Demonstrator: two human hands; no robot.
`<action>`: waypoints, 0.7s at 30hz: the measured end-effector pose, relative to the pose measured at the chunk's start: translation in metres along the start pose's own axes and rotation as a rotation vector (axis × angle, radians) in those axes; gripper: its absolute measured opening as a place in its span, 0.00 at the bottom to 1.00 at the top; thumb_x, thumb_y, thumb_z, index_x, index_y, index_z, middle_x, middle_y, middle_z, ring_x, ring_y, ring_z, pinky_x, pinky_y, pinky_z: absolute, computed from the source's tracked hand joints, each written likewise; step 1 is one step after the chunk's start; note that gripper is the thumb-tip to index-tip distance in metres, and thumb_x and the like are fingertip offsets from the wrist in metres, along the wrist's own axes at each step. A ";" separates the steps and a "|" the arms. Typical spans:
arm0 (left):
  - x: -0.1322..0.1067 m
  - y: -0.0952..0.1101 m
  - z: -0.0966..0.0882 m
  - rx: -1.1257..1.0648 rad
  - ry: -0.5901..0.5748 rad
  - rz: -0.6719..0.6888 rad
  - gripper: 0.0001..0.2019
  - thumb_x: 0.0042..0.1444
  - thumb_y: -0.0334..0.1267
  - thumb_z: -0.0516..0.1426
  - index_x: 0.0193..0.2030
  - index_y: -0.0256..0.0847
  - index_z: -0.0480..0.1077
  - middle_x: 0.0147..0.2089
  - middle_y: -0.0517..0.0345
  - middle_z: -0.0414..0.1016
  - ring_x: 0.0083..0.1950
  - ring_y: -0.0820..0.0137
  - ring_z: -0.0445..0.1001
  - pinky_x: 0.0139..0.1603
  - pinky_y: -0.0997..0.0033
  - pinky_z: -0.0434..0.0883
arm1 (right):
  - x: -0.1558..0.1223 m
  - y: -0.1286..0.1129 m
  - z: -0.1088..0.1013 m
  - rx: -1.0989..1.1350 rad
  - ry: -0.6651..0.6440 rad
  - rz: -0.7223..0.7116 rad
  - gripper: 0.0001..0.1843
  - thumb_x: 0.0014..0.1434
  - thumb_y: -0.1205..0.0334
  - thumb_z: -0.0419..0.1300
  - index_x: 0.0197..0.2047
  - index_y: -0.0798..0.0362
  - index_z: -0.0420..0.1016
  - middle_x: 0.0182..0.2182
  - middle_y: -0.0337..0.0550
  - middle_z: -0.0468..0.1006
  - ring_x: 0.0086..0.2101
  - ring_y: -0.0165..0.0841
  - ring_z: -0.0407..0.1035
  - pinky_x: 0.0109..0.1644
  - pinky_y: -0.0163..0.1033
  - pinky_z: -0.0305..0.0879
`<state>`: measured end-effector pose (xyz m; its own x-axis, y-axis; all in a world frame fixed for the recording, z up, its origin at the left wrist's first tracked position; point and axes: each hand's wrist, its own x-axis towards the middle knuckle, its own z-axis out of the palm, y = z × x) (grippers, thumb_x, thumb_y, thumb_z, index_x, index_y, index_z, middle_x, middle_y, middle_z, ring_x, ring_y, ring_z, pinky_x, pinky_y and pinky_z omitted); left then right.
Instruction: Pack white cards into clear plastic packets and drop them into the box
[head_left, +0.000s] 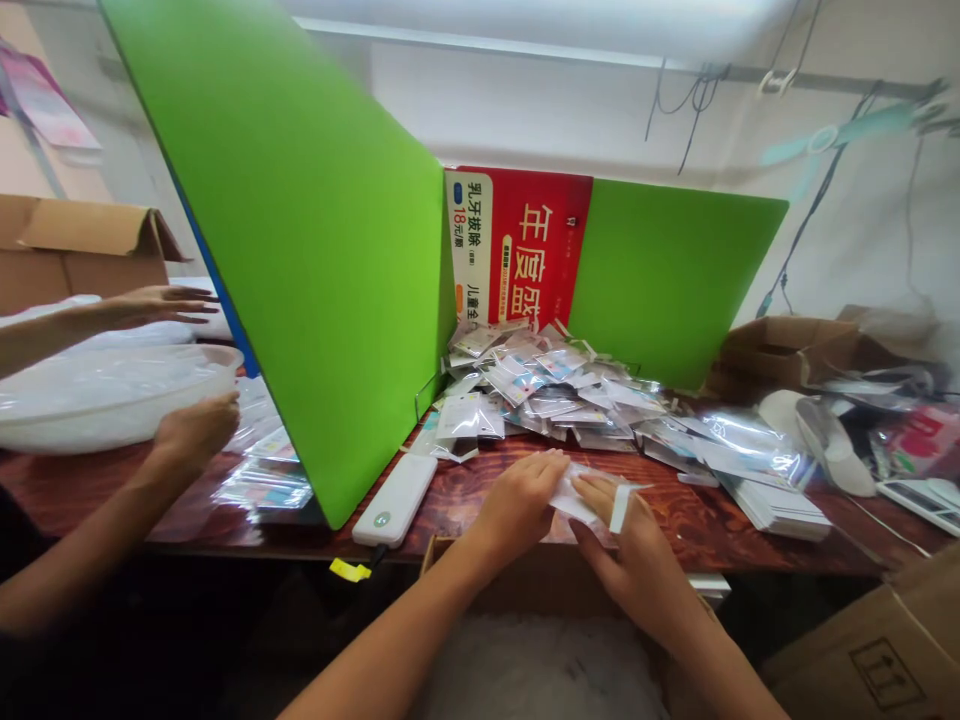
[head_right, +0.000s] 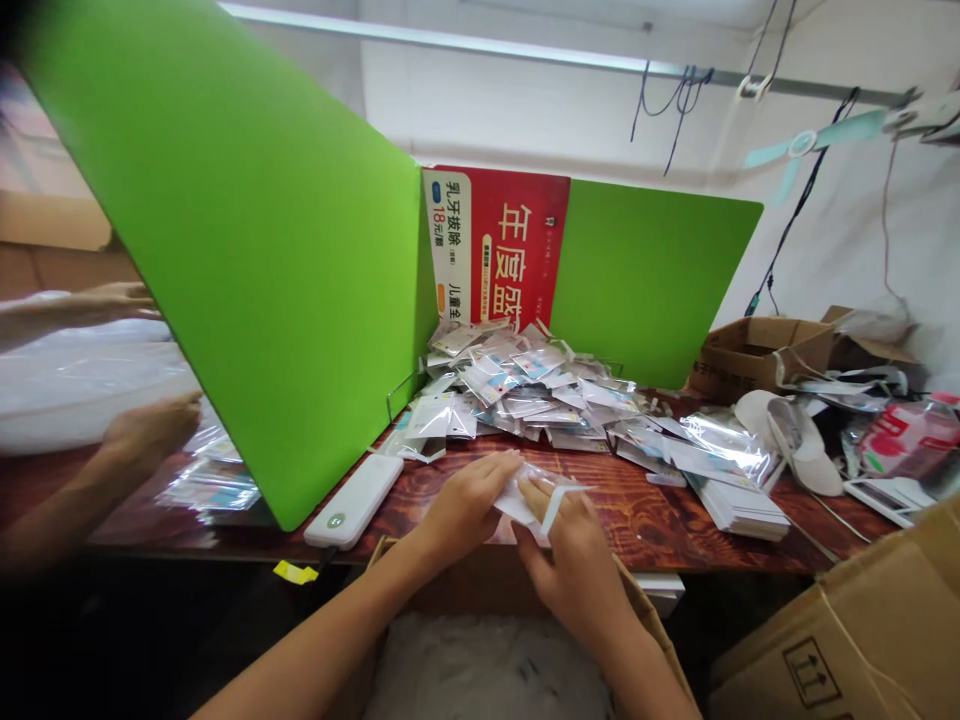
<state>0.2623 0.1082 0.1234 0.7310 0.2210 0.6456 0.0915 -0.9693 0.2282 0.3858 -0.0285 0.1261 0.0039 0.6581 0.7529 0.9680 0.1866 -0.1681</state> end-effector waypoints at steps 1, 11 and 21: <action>0.000 -0.001 0.000 -0.005 -0.002 -0.009 0.26 0.49 0.22 0.50 0.57 0.33 0.64 0.57 0.40 0.71 0.59 0.58 0.70 0.59 0.54 0.70 | -0.001 0.003 0.000 -0.003 0.014 -0.014 0.22 0.61 0.62 0.55 0.59 0.49 0.68 0.49 0.51 0.77 0.50 0.45 0.71 0.53 0.53 0.69; -0.002 0.005 -0.009 0.101 0.049 0.130 0.26 0.48 0.21 0.48 0.56 0.29 0.64 0.57 0.39 0.71 0.60 0.57 0.68 0.62 0.53 0.67 | 0.001 0.011 -0.009 0.035 -0.104 -0.075 0.22 0.58 0.67 0.53 0.55 0.49 0.72 0.51 0.50 0.76 0.52 0.43 0.69 0.54 0.51 0.69; 0.004 0.039 -0.019 -0.697 -0.131 -0.159 0.12 0.59 0.33 0.52 0.46 0.37 0.72 0.45 0.52 0.78 0.45 0.65 0.75 0.49 0.66 0.72 | 0.005 -0.012 -0.016 -0.045 0.323 0.000 0.14 0.61 0.67 0.57 0.50 0.48 0.70 0.40 0.47 0.77 0.44 0.42 0.71 0.49 0.48 0.66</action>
<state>0.2564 0.0731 0.1487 0.8237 0.2967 0.4832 -0.2166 -0.6229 0.7517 0.3786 -0.0391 0.1422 0.0759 0.3915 0.9170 0.9782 0.1493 -0.1447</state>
